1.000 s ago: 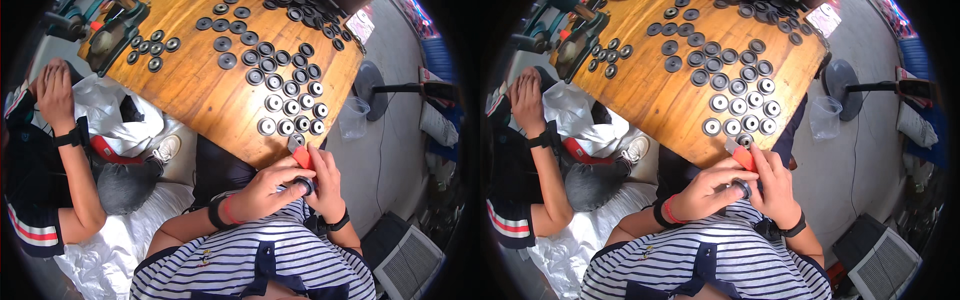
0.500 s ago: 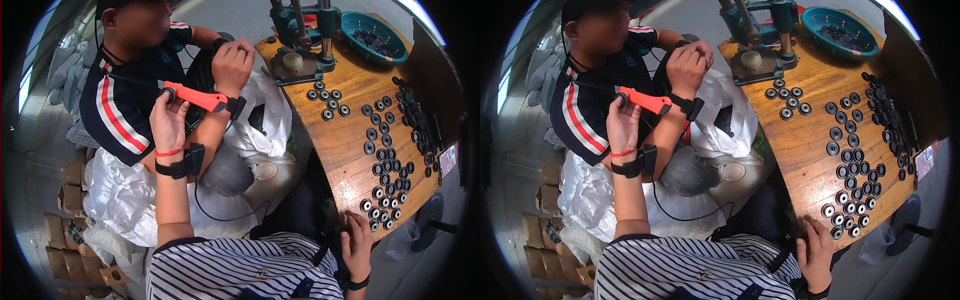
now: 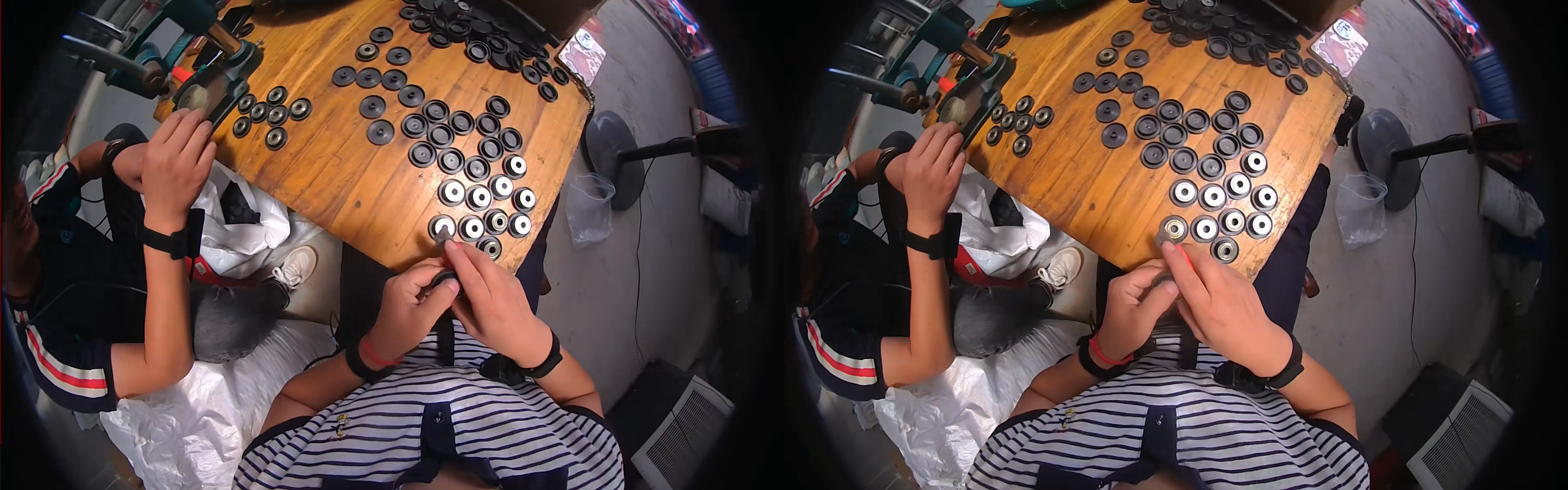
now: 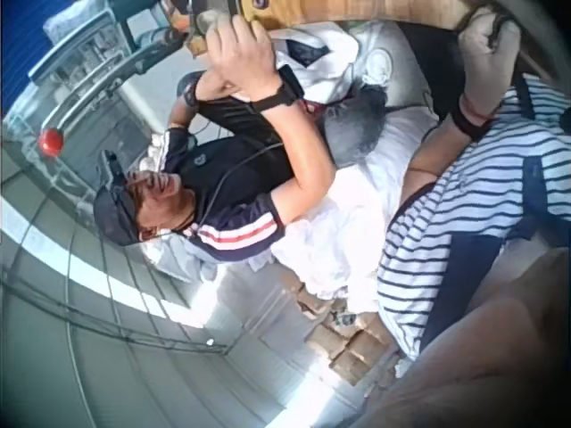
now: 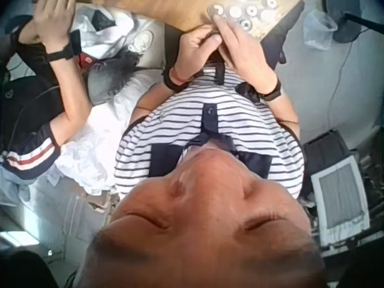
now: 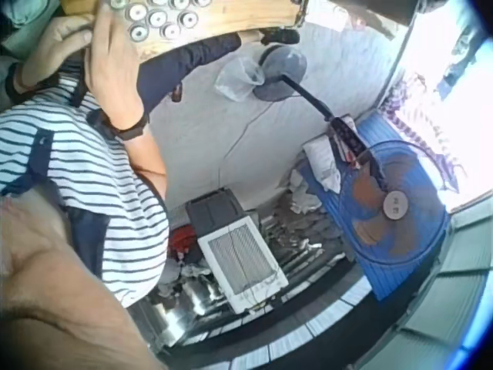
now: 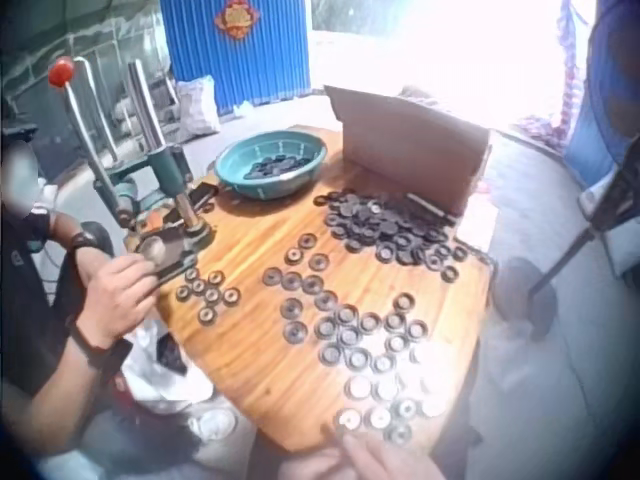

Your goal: Assembling small plastic components using a mallet and manual press.

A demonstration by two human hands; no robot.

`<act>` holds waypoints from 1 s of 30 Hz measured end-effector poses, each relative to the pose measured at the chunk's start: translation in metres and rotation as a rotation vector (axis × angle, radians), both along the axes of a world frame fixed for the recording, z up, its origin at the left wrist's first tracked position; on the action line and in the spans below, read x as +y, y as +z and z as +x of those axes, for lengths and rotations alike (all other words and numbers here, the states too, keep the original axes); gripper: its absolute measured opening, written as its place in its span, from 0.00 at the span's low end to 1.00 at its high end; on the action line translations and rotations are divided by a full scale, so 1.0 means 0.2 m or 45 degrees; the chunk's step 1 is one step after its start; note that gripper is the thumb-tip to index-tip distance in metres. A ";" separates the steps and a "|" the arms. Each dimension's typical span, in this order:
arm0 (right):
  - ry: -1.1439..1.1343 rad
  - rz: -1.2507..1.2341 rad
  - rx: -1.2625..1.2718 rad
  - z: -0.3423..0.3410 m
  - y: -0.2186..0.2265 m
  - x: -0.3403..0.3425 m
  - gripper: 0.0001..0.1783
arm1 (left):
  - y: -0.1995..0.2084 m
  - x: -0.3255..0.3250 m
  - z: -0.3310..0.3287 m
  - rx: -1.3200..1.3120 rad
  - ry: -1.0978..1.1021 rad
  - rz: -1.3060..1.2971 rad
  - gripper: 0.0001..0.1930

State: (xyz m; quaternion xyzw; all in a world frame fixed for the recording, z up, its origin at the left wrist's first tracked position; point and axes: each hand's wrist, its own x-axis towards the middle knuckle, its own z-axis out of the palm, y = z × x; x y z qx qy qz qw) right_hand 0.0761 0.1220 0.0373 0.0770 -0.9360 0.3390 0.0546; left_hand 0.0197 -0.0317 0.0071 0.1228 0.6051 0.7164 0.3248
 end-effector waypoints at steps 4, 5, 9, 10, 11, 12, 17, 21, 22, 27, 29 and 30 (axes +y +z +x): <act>-0.322 -0.005 0.127 0.10 -0.06 0.18 0.35 | 0.08 0.15 0.00 -0.112 -0.058 0.034 0.11; -0.336 -0.049 0.156 0.12 -0.05 0.23 0.34 | 0.09 0.17 -0.01 -0.115 -0.043 0.063 0.10; -0.049 -0.273 0.198 0.22 -0.07 0.29 0.28 | 0.09 0.18 -0.06 -0.172 -0.225 -0.029 0.10; -0.017 -0.303 0.185 0.21 -0.10 0.28 0.27 | 0.06 0.18 -0.05 -0.253 -0.212 -0.056 0.10; -0.038 -0.313 0.186 0.22 -0.10 0.29 0.27 | 0.07 0.19 -0.05 -0.255 -0.231 -0.070 0.10; -0.035 -0.266 0.207 0.23 -0.12 0.30 0.27 | 0.07 0.20 -0.04 -0.269 -0.265 -0.063 0.10; -0.026 -0.165 0.223 0.21 -0.14 0.30 0.26 | 0.07 0.19 -0.03 -0.290 -0.301 -0.098 0.10; -0.044 -0.132 0.235 0.20 -0.15 0.30 0.26 | 0.06 0.20 -0.04 -0.301 -0.342 -0.058 0.09; -0.051 -0.140 0.242 0.20 -0.15 0.29 0.26 | 0.06 0.20 -0.04 -0.306 -0.344 -0.056 0.09; -0.086 -0.141 0.261 0.20 -0.14 0.28 0.25 | 0.06 0.19 -0.05 -0.565 -0.396 0.119 0.10; -0.056 -0.140 0.195 0.20 -0.13 0.28 0.24 | 0.07 0.18 -0.05 -0.624 -0.406 0.108 0.10; -0.054 -0.138 0.192 0.21 -0.14 0.27 0.24 | 0.08 0.17 -0.05 -0.682 -0.417 0.093 0.10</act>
